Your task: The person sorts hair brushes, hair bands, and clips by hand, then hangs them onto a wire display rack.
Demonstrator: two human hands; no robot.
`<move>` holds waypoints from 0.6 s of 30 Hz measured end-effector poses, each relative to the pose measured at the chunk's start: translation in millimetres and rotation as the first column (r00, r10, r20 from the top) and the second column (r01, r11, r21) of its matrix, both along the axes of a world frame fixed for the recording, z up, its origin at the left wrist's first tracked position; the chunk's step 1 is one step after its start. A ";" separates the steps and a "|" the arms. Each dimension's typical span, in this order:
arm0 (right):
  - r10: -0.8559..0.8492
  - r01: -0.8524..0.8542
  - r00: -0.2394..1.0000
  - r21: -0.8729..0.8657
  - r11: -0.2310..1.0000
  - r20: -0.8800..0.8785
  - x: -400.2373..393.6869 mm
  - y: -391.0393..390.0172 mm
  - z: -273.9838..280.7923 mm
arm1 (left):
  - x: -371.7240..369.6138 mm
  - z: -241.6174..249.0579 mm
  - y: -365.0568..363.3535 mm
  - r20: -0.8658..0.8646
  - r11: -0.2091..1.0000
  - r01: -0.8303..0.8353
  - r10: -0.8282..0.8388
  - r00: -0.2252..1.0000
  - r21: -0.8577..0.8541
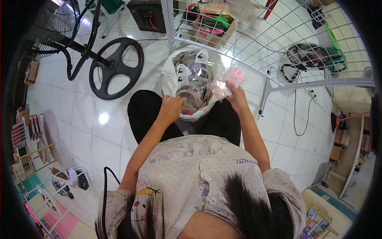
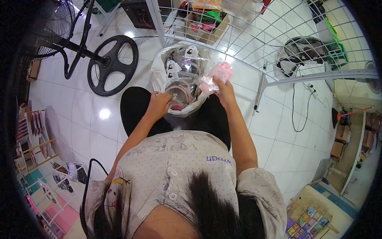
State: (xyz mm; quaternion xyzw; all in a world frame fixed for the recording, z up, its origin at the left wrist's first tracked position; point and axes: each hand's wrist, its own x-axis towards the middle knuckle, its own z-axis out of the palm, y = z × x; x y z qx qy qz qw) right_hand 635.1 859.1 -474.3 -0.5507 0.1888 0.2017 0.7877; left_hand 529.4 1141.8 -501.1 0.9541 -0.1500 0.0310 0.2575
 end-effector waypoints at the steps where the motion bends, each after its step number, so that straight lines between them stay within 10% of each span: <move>1: 0.023 -0.023 1.000 -0.020 1.000 0.003 -4.0 6.0 -2.5 | 2.2 3.0 -0.9 -0.019 0.997 -0.043 0.042 0.999 -0.062; 12: 0.263 -0.264 0.957 -0.005 0.964 0.126 -18.0 43.6 2.8 | 38.6 3.7 -24.9 -0.223 0.703 -0.272 0.164 0.961 -0.657; 15: 0.286 -0.282 0.947 -0.046 0.958 0.149 -14.5 49.2 12.5 | 42.3 17.8 -33.5 -0.628 0.272 -0.589 -0.081 0.774 -0.761; 18: 0.224 -0.172 0.938 -0.206 0.963 0.265 -17.8 58.2 34.4 | 43.6 36.9 -40.5 -0.721 0.126 -0.719 -0.267 0.640 -0.684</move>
